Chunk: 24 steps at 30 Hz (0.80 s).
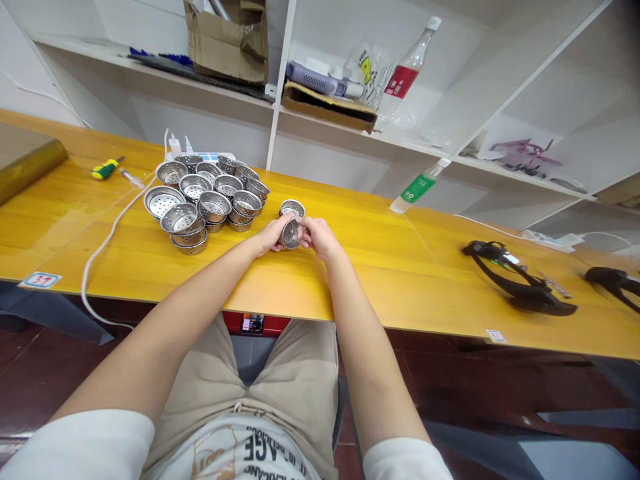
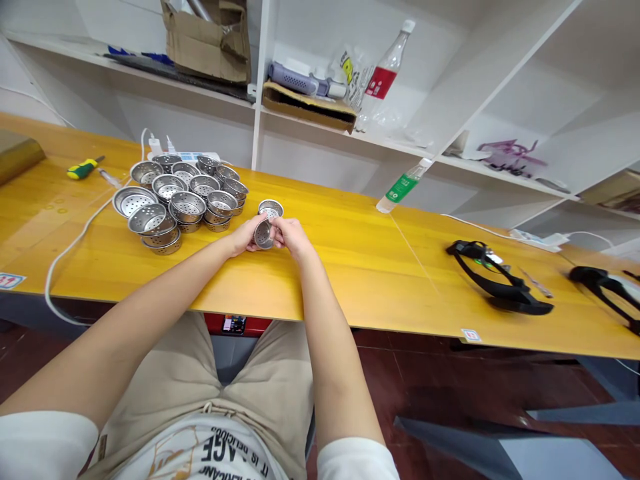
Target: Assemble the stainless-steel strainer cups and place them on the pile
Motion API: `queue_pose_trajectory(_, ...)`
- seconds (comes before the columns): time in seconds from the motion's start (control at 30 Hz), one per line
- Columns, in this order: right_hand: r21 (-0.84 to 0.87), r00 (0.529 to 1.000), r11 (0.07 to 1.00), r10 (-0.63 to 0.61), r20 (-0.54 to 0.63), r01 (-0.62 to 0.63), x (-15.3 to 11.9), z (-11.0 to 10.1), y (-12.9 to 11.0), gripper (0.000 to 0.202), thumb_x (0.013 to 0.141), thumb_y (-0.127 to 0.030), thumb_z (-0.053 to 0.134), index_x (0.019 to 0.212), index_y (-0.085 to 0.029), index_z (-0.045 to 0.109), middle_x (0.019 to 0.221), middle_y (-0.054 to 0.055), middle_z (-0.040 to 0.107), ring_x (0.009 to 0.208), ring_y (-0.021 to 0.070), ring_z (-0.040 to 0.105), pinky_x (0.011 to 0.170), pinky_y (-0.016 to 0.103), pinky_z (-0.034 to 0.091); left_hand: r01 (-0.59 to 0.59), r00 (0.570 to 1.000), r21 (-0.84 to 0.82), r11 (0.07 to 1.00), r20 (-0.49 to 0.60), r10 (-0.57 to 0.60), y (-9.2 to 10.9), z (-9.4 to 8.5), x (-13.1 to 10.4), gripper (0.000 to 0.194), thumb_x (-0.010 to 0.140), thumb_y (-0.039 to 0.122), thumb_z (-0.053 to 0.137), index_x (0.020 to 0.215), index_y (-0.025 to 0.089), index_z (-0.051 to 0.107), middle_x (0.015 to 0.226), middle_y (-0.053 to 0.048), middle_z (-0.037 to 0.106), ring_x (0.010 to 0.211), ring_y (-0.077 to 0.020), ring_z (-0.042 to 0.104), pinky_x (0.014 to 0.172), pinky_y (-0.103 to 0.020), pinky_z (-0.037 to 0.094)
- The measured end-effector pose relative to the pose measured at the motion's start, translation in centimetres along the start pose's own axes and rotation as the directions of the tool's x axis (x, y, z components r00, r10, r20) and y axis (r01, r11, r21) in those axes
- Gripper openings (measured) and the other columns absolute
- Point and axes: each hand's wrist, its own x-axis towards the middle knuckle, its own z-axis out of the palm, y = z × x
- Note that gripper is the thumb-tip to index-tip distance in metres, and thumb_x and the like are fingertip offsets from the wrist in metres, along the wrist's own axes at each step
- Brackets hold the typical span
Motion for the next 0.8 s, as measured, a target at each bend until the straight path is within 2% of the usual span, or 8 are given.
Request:
queue_pose_trajectory(0.37,0.008,1.000,1.000,0.003,0.025,-0.003,0.06,0.10,-0.13,0.049,0.083,-0.054,0.070,0.051,-0.020,0.055,0.036,-0.006,0.034,0.034,0.0084,0.037,0.039,0.022,0.026,0.001,0.999,0.019,1.000,0.044,-0.002,-0.49,-0.49,0.44,0.075,0.084,0.088,0.043,0.071,0.018,0.065,0.044,-0.003,0.052,0.029,-0.0070,0.029,0.035,-0.021,0.010)
queue_pose_trajectory(0.57,0.026,0.999,0.999,-0.020,-0.036,0.021,0.30,0.19,0.13,0.047,0.083,-0.053,0.070,0.053,-0.019,0.057,0.038,-0.006,0.035,0.035,0.0073,0.035,0.040,0.022,0.026,-0.012,1.000,-0.017,1.000,0.001,0.012,-0.46,-0.29,0.38,0.070,0.085,0.085,0.048,0.071,0.018,0.063,0.047,-0.002,0.052,0.030,-0.0075,0.034,0.034,-0.020,0.013)
queue_pose_trajectory(0.8,0.059,0.998,0.997,-0.039,-0.057,0.043,0.55,0.07,0.61,0.051,0.077,-0.062,0.076,0.057,-0.018,0.063,0.040,-0.007,0.036,0.036,0.0060,0.032,0.040,0.022,0.024,-0.019,0.998,-0.065,0.998,-0.067,0.015,-0.03,0.15,0.05,0.069,0.087,0.084,0.050,0.075,0.018,0.062,0.046,0.001,0.049,0.030,-0.0071,0.033,0.033,-0.020,0.013)
